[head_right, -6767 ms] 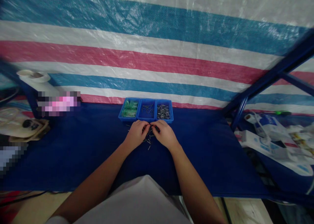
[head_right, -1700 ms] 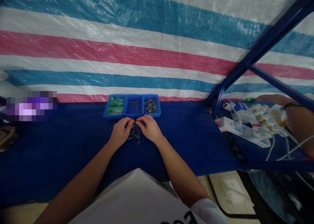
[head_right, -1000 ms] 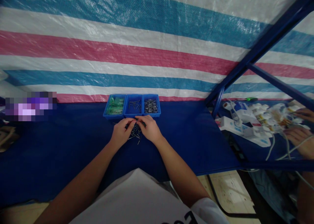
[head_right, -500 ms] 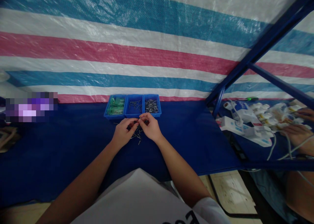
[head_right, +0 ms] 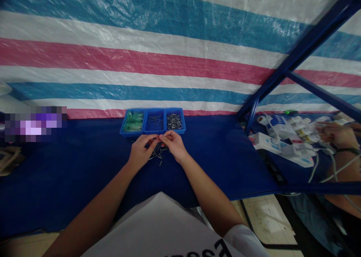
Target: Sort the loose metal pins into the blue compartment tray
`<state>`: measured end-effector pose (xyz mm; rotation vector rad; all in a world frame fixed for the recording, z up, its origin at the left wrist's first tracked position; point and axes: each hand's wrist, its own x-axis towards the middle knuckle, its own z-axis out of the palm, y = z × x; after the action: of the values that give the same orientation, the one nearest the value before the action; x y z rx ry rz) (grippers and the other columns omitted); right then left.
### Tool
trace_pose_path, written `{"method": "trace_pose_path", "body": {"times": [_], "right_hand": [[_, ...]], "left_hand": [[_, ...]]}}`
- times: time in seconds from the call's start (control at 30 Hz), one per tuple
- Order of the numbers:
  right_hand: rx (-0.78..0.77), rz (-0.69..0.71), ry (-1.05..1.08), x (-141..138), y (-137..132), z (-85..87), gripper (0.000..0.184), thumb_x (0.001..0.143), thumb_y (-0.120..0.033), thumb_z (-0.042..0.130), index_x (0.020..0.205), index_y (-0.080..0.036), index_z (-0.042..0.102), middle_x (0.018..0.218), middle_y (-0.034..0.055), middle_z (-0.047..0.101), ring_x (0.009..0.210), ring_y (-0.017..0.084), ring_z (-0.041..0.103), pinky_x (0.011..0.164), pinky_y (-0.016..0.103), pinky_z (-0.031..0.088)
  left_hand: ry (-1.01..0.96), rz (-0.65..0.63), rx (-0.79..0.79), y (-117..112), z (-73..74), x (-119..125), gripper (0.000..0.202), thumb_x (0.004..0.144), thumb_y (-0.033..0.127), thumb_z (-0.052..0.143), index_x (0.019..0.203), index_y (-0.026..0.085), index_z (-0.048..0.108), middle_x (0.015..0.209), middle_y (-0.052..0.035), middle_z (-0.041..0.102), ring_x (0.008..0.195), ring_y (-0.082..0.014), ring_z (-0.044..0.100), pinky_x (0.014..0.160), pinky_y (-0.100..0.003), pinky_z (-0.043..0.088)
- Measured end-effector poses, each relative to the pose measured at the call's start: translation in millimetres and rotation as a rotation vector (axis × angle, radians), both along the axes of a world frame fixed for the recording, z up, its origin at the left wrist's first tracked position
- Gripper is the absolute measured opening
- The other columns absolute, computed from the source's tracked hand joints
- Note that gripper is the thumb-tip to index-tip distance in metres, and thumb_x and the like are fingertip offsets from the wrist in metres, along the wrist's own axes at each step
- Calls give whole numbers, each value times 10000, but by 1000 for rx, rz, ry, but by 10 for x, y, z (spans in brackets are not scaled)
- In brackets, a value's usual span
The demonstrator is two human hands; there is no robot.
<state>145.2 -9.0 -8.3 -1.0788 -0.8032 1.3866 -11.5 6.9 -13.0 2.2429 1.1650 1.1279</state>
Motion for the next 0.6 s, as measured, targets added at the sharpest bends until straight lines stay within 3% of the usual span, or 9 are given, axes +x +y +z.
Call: {"method": "trace_pose_path", "body": {"times": [0.33, 0.5, 0.6], "right_hand": [[13, 59, -34, 4, -16, 5, 413, 646, -544, 782, 770, -188, 615, 787, 32, 718, 745, 165, 685, 582, 238, 498], [76, 25, -125, 33, -19, 34, 382, 688, -543, 749, 786, -198, 616, 856, 35, 716, 753, 158, 667, 597, 243, 491], [83, -7, -184, 54, -8, 24, 372, 690, -538, 745, 783, -197, 630, 760, 13, 686, 655, 132, 618, 580, 243, 473]], "left_hand": [[-2, 13, -48, -2, 19, 0, 211, 925, 334, 495, 974, 209, 658, 896, -43, 691, 812, -164, 623, 785, -309, 500], [-41, 14, -79, 2, -23, -1, 202, 906, 354, 520, 968, 209, 646, 842, -30, 678, 750, -150, 619, 739, -295, 504], [-53, -10, -80, 0, -55, 8, 212, 888, 383, 552, 956, 211, 656, 809, -20, 673, 719, -143, 613, 719, -282, 506]]}}
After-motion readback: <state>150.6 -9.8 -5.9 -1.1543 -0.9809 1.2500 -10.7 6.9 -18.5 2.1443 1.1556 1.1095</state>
